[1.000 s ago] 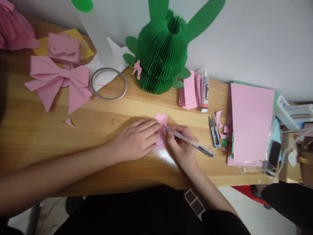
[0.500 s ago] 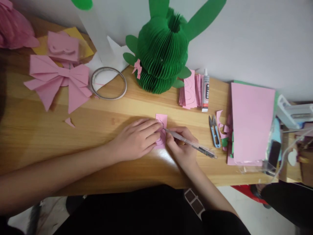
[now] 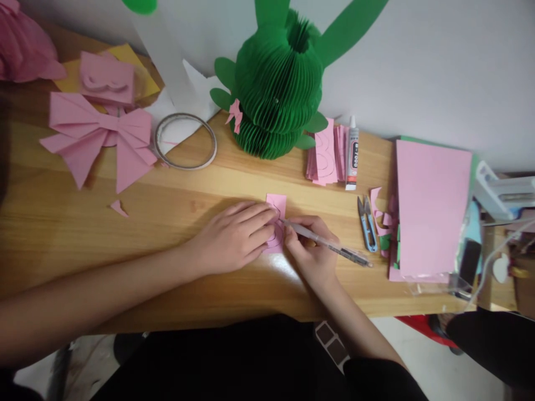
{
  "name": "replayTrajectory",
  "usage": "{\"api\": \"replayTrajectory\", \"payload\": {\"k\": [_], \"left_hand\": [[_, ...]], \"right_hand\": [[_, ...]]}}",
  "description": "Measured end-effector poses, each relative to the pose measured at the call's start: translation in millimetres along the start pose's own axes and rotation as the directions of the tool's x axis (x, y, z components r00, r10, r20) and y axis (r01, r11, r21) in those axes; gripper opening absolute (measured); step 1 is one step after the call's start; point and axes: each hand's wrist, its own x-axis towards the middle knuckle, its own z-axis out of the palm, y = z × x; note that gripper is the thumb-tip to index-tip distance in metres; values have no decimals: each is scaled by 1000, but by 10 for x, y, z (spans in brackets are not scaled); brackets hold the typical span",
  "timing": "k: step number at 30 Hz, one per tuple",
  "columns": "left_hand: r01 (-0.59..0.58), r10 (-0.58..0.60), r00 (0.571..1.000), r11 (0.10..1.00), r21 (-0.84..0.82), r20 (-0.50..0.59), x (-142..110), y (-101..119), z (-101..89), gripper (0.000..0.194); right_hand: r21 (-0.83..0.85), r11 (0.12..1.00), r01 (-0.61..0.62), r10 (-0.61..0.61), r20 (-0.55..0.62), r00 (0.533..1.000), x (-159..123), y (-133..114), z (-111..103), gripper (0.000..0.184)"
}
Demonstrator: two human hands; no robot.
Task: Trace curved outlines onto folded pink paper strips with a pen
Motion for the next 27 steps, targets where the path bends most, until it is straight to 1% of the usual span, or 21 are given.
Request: {"api": "replayTrajectory", "payload": {"k": [8,11,13,16,22,27], "left_hand": [[5,-5,1000,1000,2,0,-6,5,11,25],[1,-1,1000,1000,-4,15,-12,6,5,23],[2,-1,1000,1000,-4,23,-10,7,-3,23],[9,-9,1000,1000,-2,6,-6,10,-6,24],[9,-9,1000,1000,-10,-1,-6,16,18,22],[4,-4,1000,1000,-8,4,-7,13,23,22]], "right_hand": [[-10,999,-34,34,-3,999,31,60,24,8],[-35,999,-39,39,5,999,51,73,18,9],[-48,998,-32,33,15,999,73,69,13,9],[-50,999,-9,11,42,999,116,57,10,9],[-14,998,60,-59,73,996,199,53,29,8],[0,999,55,-55,71,996,215,55,39,8]]}}
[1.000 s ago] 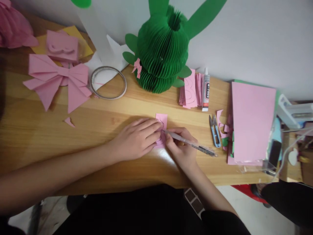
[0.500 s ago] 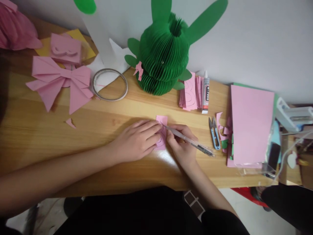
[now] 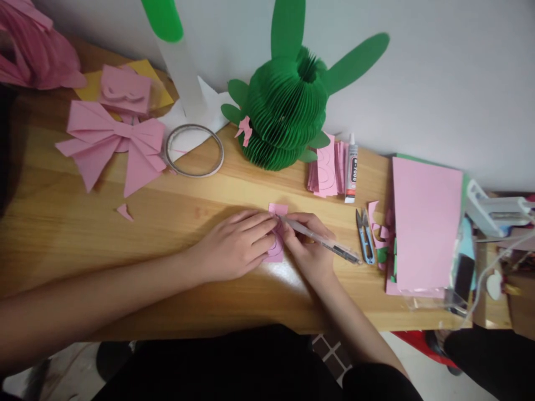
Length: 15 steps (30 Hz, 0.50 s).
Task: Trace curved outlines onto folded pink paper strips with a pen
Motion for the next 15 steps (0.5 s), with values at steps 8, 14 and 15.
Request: {"api": "replayTrajectory", "payload": {"k": [8,14,15], "left_hand": [[17,-17,1000,1000,-24,20,-9,-1,4,22],[14,-14,1000,1000,-17,2,6,-2,2,22],[15,-15,1000,1000,-14,1,9,-3,2,22]], "right_hand": [[12,999,-45,45,-14,999,-10,13,37,8],[2,1000,-27,27,-13,1000,35,-5,52,8],[2,1000,-15,15,-15,1000,43,-2,57,8]]}}
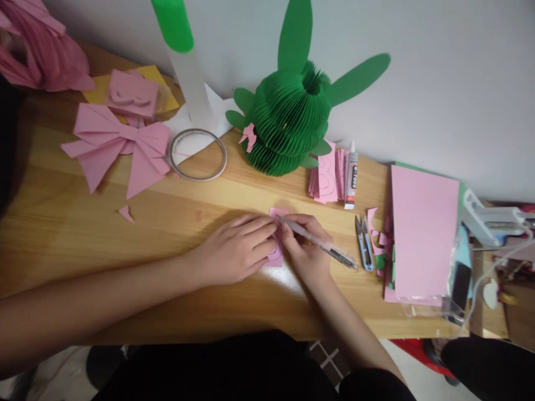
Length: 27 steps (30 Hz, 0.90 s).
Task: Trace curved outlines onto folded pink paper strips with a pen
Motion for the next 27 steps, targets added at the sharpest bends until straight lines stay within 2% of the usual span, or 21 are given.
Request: {"api": "replayTrajectory", "payload": {"k": [8,15,27], "left_hand": [[17,-17,1000,1000,-18,4,-2,9,10,19],[-2,3,999,1000,21,-32,4,4,17,23],[-5,6,999,1000,19,-47,15,7,-9,25]], "right_hand": [[82,997,8,-13,59,998,53,87,49,13],[125,991,37,-46,73,996,120,41,23,12],[99,995,35,-41,63,997,131,12,18,11]]}}
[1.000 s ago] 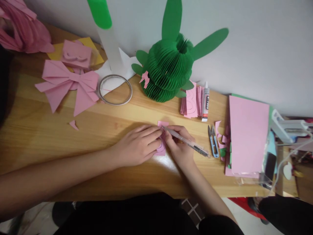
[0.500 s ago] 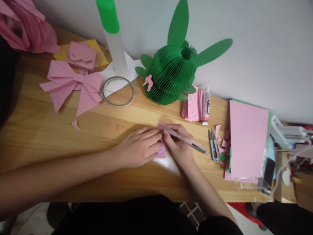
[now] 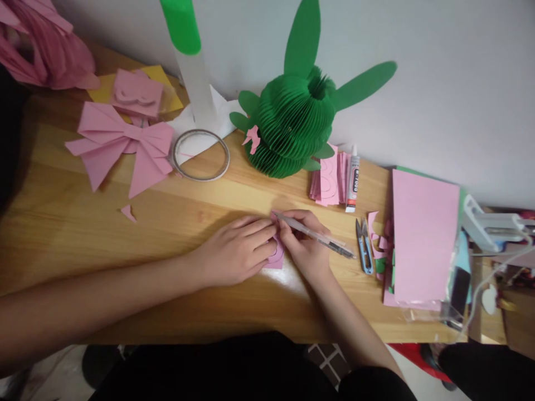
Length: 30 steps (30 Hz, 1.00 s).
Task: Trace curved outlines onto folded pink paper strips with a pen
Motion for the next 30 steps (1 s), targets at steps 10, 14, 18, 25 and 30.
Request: {"api": "replayTrajectory", "payload": {"k": [10,14,18,25,30], "left_hand": [[3,-3,1000,1000,-14,30,-16,-6,12,26],[5,-4,999,1000,-13,48,-34,-6,13,24],[6,-5,998,1000,-15,58,-37,-6,24,24],[0,0,999,1000,-7,33,-20,-4,21,25],[-1,1,1000,1000,1,11,-14,-2,12,28]], "right_hand": [[-98,995,-15,12,-33,999,-91,7,-69,6],[-94,996,-11,8,-36,999,-123,7,-78,5],[-103,994,-23,20,-31,999,-134,18,-81,6],[-75,997,-24,20,-51,999,-120,20,-59,7],[-24,1000,-7,6,-43,999,-63,5,-33,7]]}}
